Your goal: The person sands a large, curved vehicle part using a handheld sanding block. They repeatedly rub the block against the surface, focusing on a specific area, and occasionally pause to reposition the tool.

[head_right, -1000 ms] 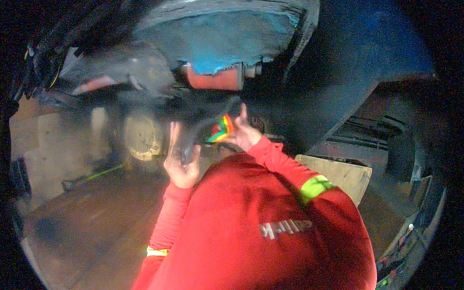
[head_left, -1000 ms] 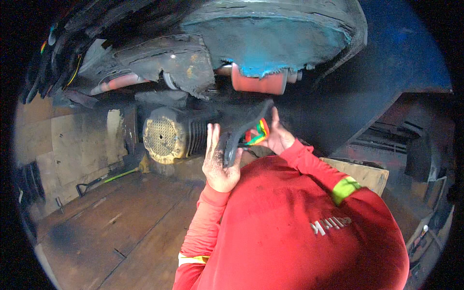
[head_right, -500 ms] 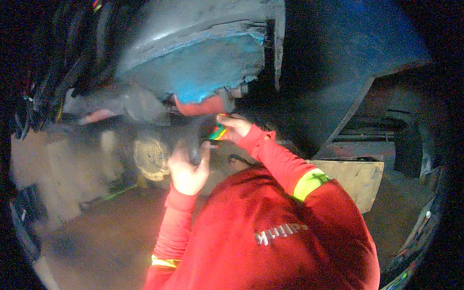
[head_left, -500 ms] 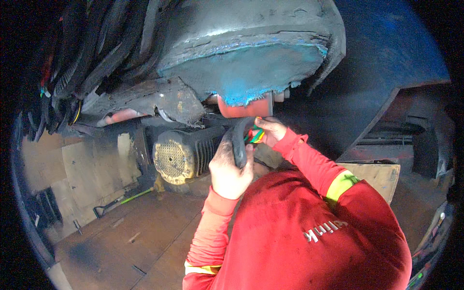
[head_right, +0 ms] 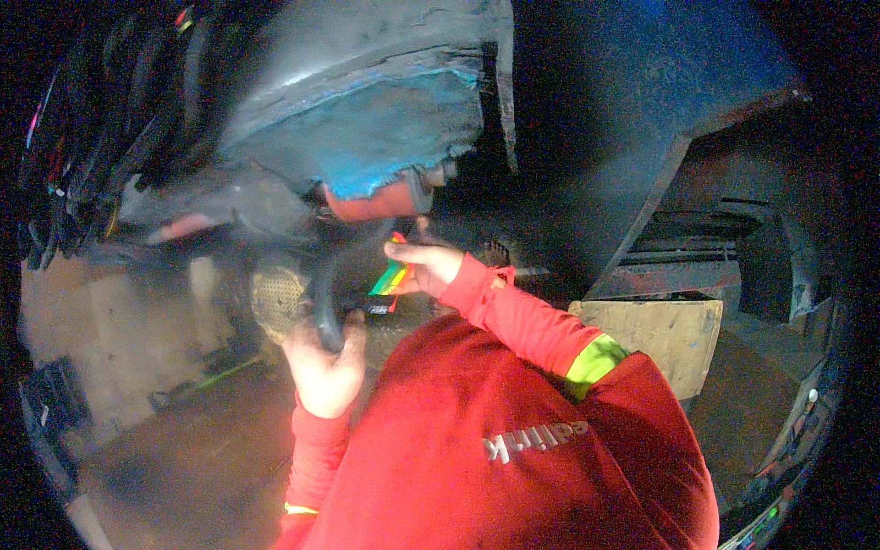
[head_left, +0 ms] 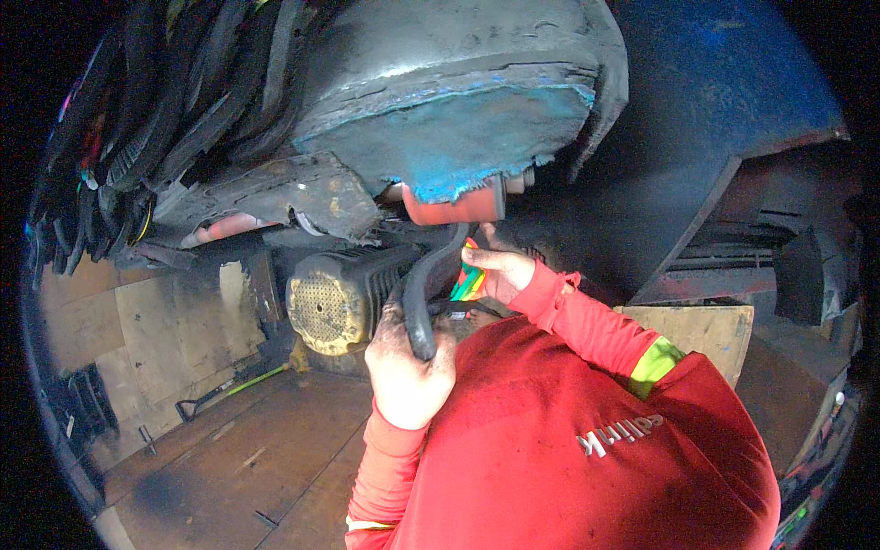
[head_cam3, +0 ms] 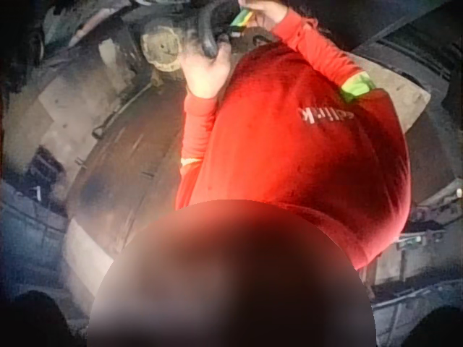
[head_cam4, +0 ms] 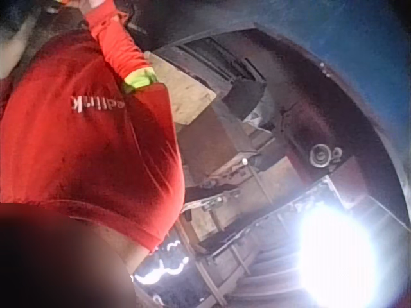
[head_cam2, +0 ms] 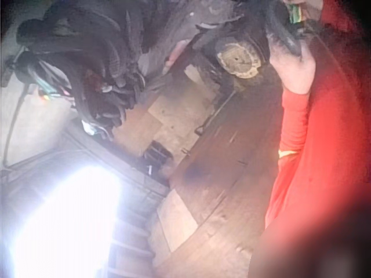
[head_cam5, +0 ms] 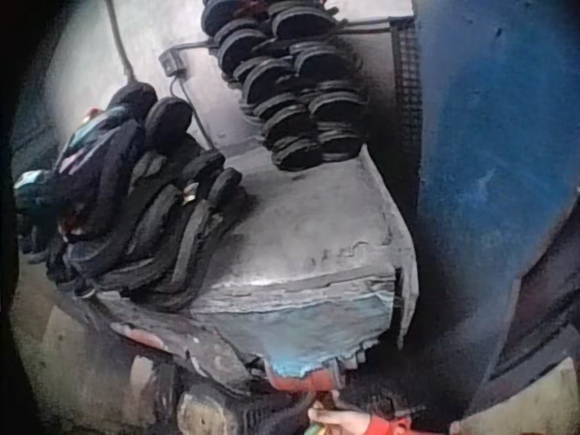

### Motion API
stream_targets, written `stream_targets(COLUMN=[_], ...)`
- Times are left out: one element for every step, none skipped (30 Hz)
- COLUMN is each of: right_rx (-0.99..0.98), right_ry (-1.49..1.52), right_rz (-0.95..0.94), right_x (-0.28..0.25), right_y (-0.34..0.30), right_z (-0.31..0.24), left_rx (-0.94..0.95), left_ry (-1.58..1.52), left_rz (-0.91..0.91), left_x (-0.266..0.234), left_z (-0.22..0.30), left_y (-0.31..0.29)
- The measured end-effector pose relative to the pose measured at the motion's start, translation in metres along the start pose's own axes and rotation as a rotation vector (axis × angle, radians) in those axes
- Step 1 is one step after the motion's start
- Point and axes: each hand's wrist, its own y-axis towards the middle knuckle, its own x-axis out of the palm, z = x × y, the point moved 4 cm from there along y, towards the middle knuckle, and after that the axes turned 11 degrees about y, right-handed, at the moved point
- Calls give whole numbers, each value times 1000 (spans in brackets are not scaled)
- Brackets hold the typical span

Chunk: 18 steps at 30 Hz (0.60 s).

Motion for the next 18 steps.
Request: stream_targets(right_rx=[-10,7,6,54,82,89,78,81,110,80,76,73,34,-5,-57,-14,-40,-60], right_ry=[-14,-22,-49,-63,-73,-116,-116,-123,-105,-122,-111,-100,-99,-101,-96,-24,-54,-88], right_rz=[1,-26,11,19,-47,13,-28,-11,-67,1,3,9,14,22,18,-43,-44,-45], right_x=[-3,-4,-8,-11,-11,-15,-14,-14,-10,-9,-4,1,7,14,20,27,32,35], right_y=[3,9,14,18,21,24,26,26,24,21,17,12,7,1,-7,-15,-20,-22], right_z=[-4,-10,-16,-21,-20,-21,-24,-24,-21,-20,-18,-16,-13,-9,-5,-1,6,8], left_rx=[-73,-43,-27,-57,-88,-100,-147,-201,-258,-202,-147,-95,-91,-88,-128,-64,-21,72], left_ry=[-29,38,16,0,1,-17,-37,-36,-75,-65,-56,-49,-30,-16,51,71,46,28], left_rz=[9,17,16,-18,-30,-32,-73,-96,-108,-79,-53,-29,-20,-11,-36,-77,-40,32], left_x=[8,13,18,23,23,24,24,22,22,19,16,12,7,0,-7,-15,-24,-30], left_z=[-2,-1,-2,-5,-8,-12,-17,-21,-26,-24,-23,-19,-17,-13,-10,-3,5,11], left_y=[7,13,21,26,25,25,22,15,11,7,3,0,-3,-7,-11,-14,-18,-18])
